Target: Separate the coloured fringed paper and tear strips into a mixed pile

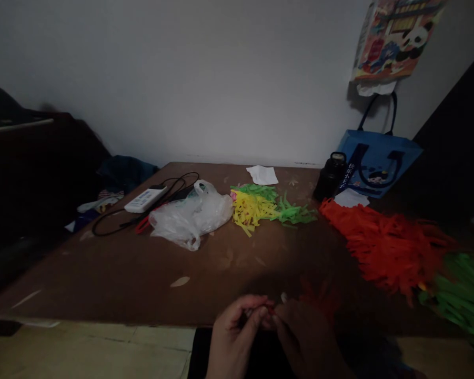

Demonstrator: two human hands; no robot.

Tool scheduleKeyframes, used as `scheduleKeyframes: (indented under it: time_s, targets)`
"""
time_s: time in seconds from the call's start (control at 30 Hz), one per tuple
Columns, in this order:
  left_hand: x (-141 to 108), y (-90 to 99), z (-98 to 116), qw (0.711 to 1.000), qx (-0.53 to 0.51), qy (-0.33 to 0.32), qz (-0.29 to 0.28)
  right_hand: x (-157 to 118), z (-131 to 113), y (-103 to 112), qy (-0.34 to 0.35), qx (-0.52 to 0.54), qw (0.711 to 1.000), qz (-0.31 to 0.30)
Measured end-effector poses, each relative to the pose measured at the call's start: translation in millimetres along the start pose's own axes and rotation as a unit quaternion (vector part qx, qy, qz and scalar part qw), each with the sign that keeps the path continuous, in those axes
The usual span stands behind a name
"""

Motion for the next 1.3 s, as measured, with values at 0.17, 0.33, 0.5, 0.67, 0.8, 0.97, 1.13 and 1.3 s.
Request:
scheduleKeyframes:
  time_s: [0.17, 0.33, 0.5, 0.67, 0.8, 0.97, 1.13, 1.3]
  targets:
    - [-3, 3.4, 2, 0.995, 0.07, -0.072, -0.002, -1, 0, 0, -0.012, 0.014, 1.0, -0.022]
    - [-4, 1.4, 15, 0.969, 0.151, -0.188, -0.055, -3, 5, 2, -0.016, 0.013, 0.998, -0.061]
    - [-8, 1.8, 15, 0.965, 0.149, -0.205, -0.068, -2, 5, 4, -0.01, 0.008, 0.995, -0.1]
    - [-13, -0.1, 13, 0.961, 0.164, -0.212, -0.075, -3, 0, 5, 0.014, -0.008, 0.999, -0.041]
    - [-8, -2.4, 14, 0.963, 0.173, -0.189, -0.086, -4, 2, 4, -0.019, 0.01, 0.999, -0.028]
    - [-2, -3.4, 13, 0.962, 0.185, -0.176, -0.099, -8, 9, 5, -0.061, 0.026, 0.997, -0.047]
    - [-1, -4.8, 9, 0.964, 0.178, -0.133, -0.148, -14, 12, 2, -0.054, 0.022, 0.996, -0.065]
    - [3, -3.7, 8, 0.962, 0.173, -0.079, -0.196, -13, 12, 0, -0.068, 0.047, 0.994, -0.072]
Point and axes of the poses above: each hand's wrist, its own x-axis towards the middle knuckle, its own y-axis out of the back of the hand, z = x × y, the point moved 5 cm from there along x, towards the middle knuckle, and after that the axes turned 7 degrees about z, right-handed, at the moved point
